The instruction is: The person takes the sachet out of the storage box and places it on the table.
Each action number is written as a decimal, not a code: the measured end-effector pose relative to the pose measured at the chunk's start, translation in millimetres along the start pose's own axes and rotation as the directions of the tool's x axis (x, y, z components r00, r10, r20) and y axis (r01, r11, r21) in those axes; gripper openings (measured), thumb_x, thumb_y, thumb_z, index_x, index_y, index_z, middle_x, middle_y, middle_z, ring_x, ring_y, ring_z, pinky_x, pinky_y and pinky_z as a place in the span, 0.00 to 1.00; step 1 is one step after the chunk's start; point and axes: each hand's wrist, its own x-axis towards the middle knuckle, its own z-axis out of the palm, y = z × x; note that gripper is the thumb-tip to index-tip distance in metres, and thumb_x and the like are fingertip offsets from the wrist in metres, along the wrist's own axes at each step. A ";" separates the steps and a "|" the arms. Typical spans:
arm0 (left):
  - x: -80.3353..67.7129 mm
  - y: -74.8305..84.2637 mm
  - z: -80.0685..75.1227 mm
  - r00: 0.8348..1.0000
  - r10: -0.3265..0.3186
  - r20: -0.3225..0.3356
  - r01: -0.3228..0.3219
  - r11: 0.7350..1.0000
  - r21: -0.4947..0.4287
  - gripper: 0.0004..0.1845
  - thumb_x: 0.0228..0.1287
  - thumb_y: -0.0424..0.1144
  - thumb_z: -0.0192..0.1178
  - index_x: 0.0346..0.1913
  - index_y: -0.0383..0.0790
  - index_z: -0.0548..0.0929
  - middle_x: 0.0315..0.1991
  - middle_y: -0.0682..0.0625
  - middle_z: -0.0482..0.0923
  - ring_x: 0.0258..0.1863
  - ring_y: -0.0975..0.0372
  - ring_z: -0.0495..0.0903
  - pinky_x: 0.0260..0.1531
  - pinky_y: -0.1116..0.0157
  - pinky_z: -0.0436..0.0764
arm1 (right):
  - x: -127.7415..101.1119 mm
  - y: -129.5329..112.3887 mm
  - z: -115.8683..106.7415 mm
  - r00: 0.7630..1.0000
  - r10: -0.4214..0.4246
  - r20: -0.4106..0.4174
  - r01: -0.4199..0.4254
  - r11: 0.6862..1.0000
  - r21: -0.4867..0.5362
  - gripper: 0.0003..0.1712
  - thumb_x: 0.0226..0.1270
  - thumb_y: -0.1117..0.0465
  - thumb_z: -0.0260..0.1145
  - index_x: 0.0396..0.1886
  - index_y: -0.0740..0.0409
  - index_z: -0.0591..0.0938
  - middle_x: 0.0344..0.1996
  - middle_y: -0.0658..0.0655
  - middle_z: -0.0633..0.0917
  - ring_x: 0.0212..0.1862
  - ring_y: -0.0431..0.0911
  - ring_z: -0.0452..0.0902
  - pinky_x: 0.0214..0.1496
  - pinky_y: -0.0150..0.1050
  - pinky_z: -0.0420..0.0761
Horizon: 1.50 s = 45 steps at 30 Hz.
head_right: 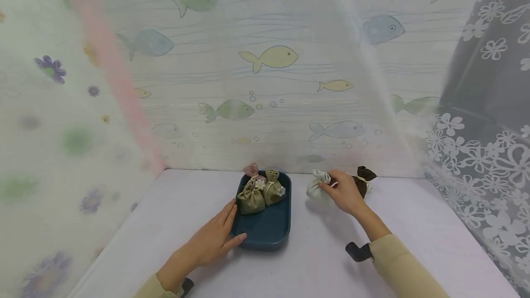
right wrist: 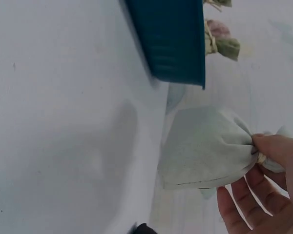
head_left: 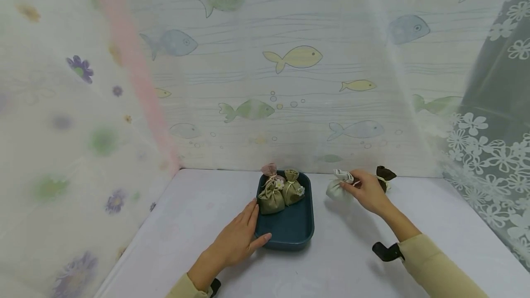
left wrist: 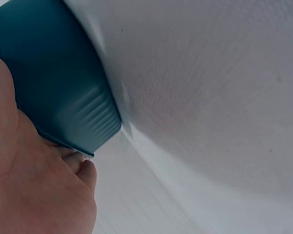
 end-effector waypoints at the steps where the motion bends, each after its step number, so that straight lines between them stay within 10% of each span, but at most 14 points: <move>1: -0.1 0.1 0.1 1.000 0.000 0.001 0.000 1.000 -0.002 0.51 0.76 0.71 0.36 0.81 0.28 0.49 0.83 0.37 0.41 0.81 0.49 0.46 0.76 0.49 0.59 | 0.4 1.5 0.1 1.000 0.008 -0.001 -0.008 1.000 -0.001 0.09 0.68 0.66 0.72 0.44 0.68 0.85 0.37 0.59 0.85 0.40 0.51 0.81 0.39 0.34 0.82; 45: -1.1 1.2 0.7 1.000 0.004 -0.014 -0.003 1.000 0.010 0.51 0.77 0.70 0.37 0.80 0.28 0.50 0.83 0.37 0.41 0.81 0.49 0.47 0.75 0.50 0.60 | 8.4 39.6 12.8 0.967 0.251 0.034 -0.251 0.968 -0.016 0.19 0.72 0.61 0.68 0.54 0.73 0.81 0.47 0.69 0.84 0.44 0.56 0.82 0.38 0.38 0.79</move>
